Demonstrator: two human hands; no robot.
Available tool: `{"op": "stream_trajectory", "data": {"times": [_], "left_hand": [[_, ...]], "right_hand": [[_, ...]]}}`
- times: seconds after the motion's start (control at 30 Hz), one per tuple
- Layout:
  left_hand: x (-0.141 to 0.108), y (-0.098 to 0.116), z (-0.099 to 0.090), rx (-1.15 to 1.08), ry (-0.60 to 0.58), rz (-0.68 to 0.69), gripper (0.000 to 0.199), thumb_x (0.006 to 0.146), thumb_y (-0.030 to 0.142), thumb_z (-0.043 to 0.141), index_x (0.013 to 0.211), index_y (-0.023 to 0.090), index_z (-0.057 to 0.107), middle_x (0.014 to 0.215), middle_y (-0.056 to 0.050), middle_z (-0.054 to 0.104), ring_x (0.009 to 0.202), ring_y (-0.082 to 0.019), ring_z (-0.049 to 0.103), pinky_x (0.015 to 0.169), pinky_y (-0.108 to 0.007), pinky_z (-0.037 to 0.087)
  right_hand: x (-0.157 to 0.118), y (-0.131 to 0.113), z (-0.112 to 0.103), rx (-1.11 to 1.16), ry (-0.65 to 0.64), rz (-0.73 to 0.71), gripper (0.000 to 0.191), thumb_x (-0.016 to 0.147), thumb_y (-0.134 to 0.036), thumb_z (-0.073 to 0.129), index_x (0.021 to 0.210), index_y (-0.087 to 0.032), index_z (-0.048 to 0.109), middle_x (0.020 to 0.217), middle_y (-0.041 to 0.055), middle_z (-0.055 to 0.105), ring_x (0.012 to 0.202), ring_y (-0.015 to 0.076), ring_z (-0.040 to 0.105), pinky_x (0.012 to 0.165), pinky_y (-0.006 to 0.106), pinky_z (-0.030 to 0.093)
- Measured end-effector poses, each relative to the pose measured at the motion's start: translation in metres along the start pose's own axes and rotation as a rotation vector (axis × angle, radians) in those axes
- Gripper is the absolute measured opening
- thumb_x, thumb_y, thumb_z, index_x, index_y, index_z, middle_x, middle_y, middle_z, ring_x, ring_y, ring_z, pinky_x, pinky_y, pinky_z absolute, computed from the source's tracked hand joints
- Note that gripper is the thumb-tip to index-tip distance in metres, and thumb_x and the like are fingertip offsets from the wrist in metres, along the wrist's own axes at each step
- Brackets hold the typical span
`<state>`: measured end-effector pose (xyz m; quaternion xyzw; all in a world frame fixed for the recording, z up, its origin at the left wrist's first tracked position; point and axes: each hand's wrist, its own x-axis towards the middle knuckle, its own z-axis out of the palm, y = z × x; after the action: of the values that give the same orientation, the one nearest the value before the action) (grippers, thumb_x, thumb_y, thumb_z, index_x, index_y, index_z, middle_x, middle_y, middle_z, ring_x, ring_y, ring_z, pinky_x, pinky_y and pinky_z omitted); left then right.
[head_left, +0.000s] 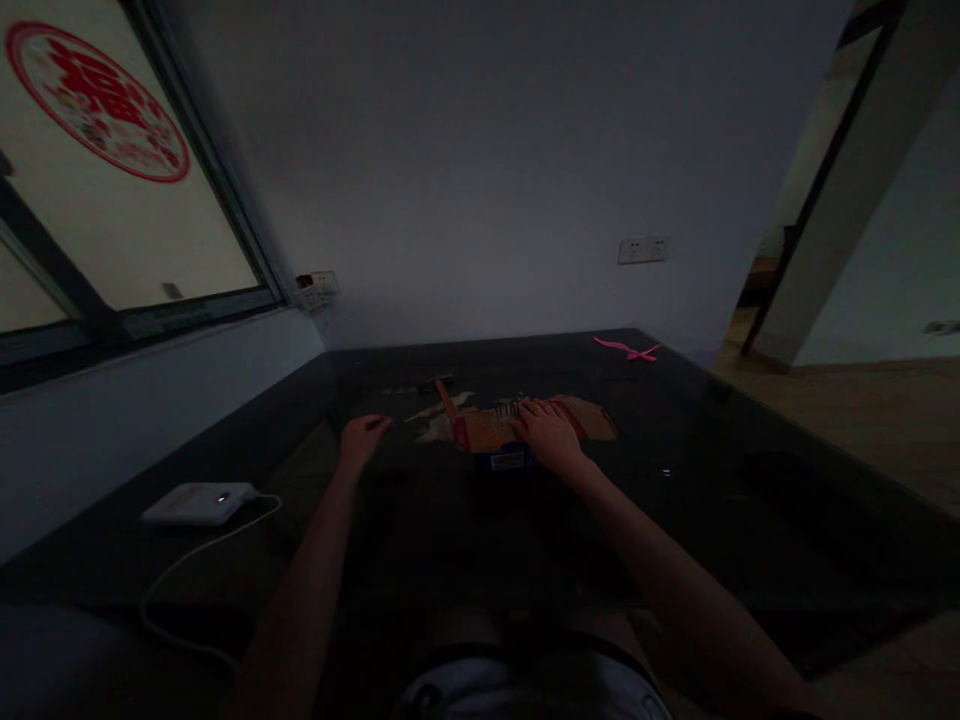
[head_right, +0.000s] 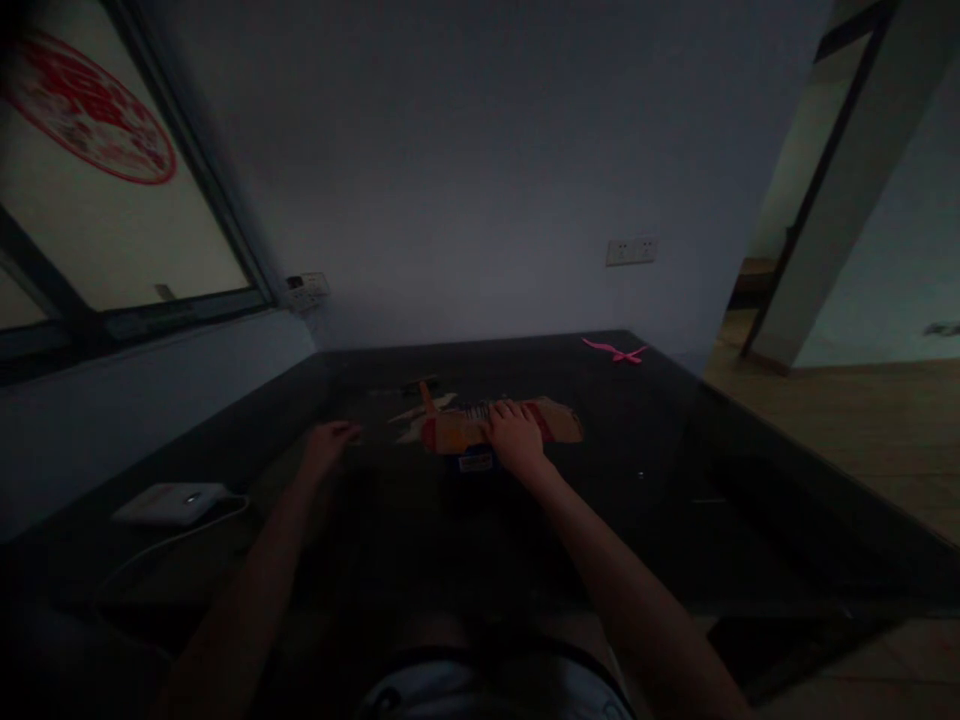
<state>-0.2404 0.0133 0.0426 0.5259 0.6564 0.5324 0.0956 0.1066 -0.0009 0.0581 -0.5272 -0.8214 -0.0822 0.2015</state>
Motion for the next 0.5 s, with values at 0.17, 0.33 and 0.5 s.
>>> {"op": "stream_trajectory", "data": {"times": [0.17,0.33,0.5], "left_hand": [[-0.005,-0.036,-0.017,0.314,-0.095,-0.071,0.016,0.057,0.035,0.075,0.056,0.021,0.068,0.066,-0.006,0.069,0.067,-0.022,0.062,0.065,-0.030,0.044],[-0.009,-0.045,-0.001,0.427,-0.177,-0.018,0.009,0.064,0.031,0.072,0.068,0.023,0.071,0.084,-0.007,0.071,0.084,-0.025,0.062,0.073,-0.031,0.044],[-0.010,-0.051,0.005,0.457,-0.187,0.033,0.008,0.071,0.030,0.066,0.071,0.023,0.071,0.090,-0.007,0.070,0.088,-0.024,0.061,0.078,-0.032,0.044]], "right_hand": [[-0.002,0.001,0.004,-0.001,0.007,-0.002,0.043,0.095,-0.033,0.031,0.128,-0.013,0.052,0.134,0.0136,0.051,0.125,0.0255,0.041,0.104,0.042,0.026],[-0.001,0.004,0.007,-0.015,-0.007,-0.012,0.045,0.096,-0.033,0.030,0.130,-0.011,0.050,0.135,0.0131,0.050,0.126,0.0266,0.041,0.103,0.042,0.027],[-0.001,0.005,0.008,-0.013,-0.005,-0.021,0.045,0.096,-0.033,0.028,0.130,-0.012,0.049,0.135,0.0138,0.050,0.126,0.0253,0.040,0.104,0.042,0.025]]}}
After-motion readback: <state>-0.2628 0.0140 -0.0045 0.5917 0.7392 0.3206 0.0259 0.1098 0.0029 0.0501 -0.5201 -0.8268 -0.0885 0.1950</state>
